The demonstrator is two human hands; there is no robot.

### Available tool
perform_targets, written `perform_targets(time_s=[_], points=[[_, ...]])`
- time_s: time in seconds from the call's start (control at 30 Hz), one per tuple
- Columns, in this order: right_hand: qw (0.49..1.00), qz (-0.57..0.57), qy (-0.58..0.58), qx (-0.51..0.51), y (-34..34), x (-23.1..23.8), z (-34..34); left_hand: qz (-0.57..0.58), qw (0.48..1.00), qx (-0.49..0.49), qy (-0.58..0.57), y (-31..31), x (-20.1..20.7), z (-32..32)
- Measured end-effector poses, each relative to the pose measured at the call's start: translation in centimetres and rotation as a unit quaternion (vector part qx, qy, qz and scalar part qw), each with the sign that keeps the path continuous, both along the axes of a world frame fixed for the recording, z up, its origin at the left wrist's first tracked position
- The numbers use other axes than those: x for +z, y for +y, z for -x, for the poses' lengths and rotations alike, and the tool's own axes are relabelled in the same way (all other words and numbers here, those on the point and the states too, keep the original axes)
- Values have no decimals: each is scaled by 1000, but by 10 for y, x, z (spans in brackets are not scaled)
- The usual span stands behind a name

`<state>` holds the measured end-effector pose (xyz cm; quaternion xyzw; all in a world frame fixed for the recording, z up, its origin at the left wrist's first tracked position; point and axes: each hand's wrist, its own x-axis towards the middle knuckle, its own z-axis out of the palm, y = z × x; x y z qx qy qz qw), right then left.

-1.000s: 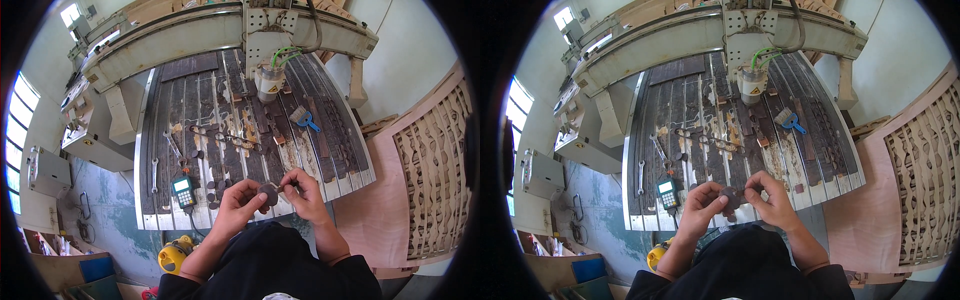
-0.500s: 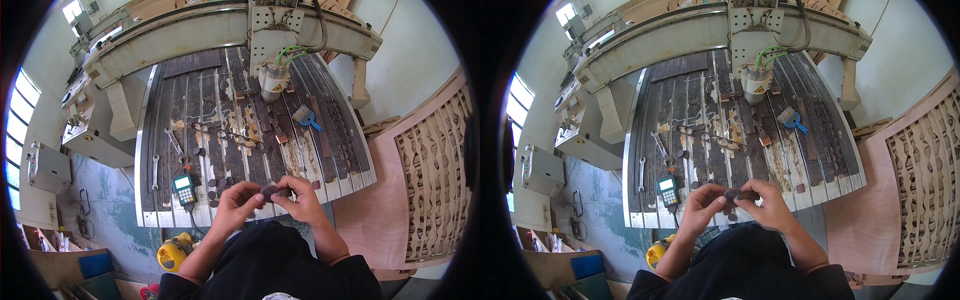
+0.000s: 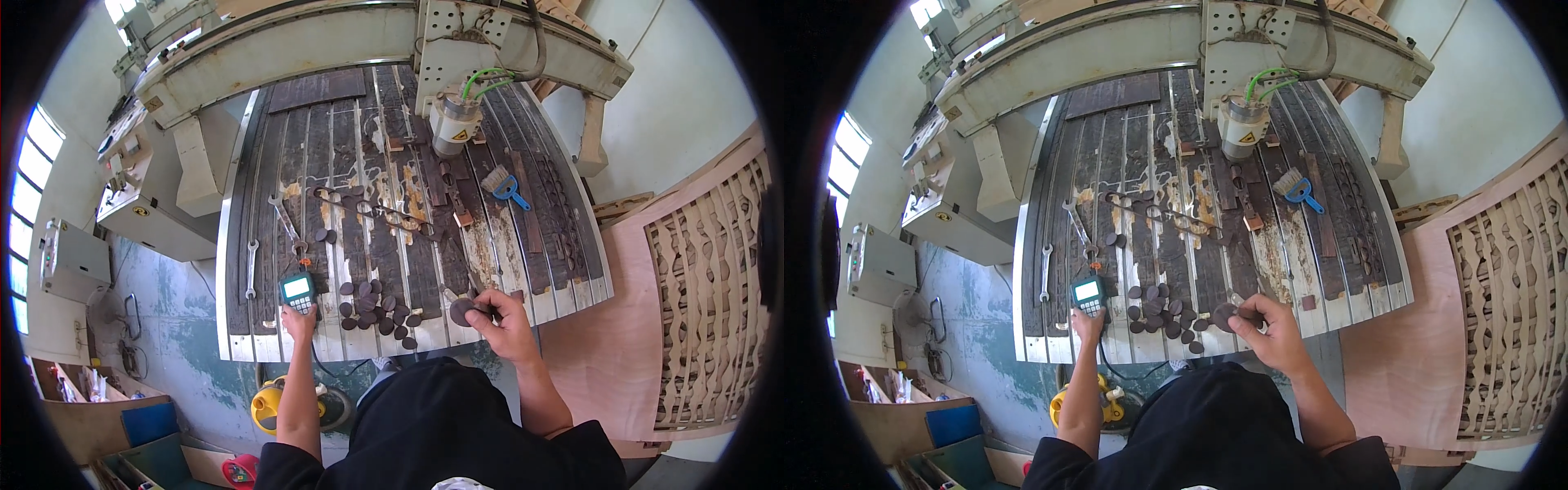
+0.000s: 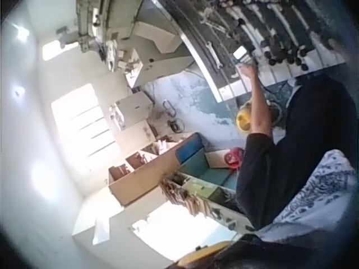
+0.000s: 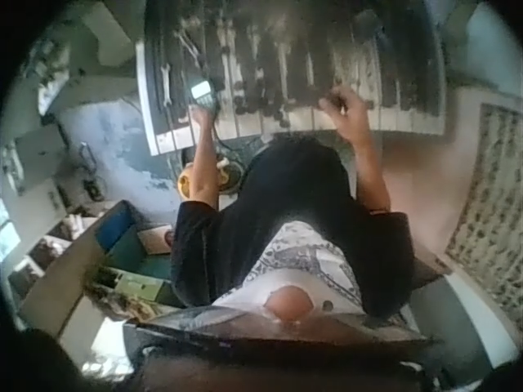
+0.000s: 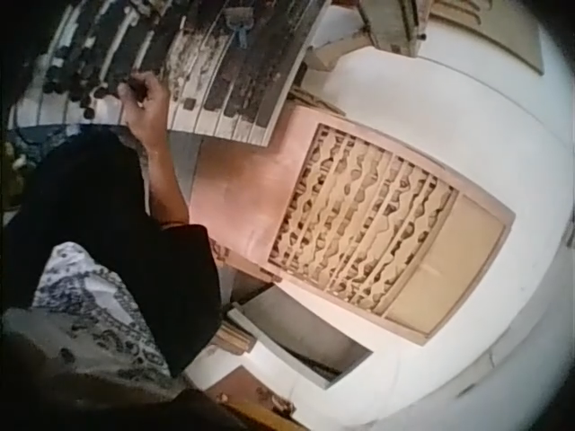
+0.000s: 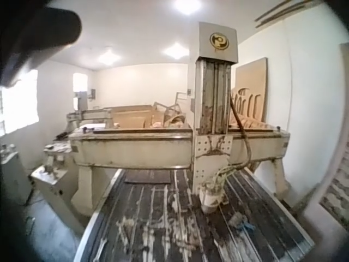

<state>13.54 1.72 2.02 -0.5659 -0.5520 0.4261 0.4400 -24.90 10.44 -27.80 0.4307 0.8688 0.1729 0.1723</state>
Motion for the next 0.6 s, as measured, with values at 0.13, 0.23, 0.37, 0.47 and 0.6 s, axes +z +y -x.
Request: perform_targets(time_s=[0.13,0.23,0.37,0.47,0.6], points=[[1000,13,3,-1,-2,-5,1,39,998,45,-21,9,-12,9],[1000,24,6,-14,-5,-8,0,73,991,43,-104,15,-7,17],[999,19,21,-37,-9,-12,0,6,929,31,-369,-4,-31,46],[996,7,51,-77,-14,-25,-6,17,934,-9,-356,6,-30,28],[995,39,83,-44,-9,-19,-4,-34,937,-52,-343,-10,-53,51]])
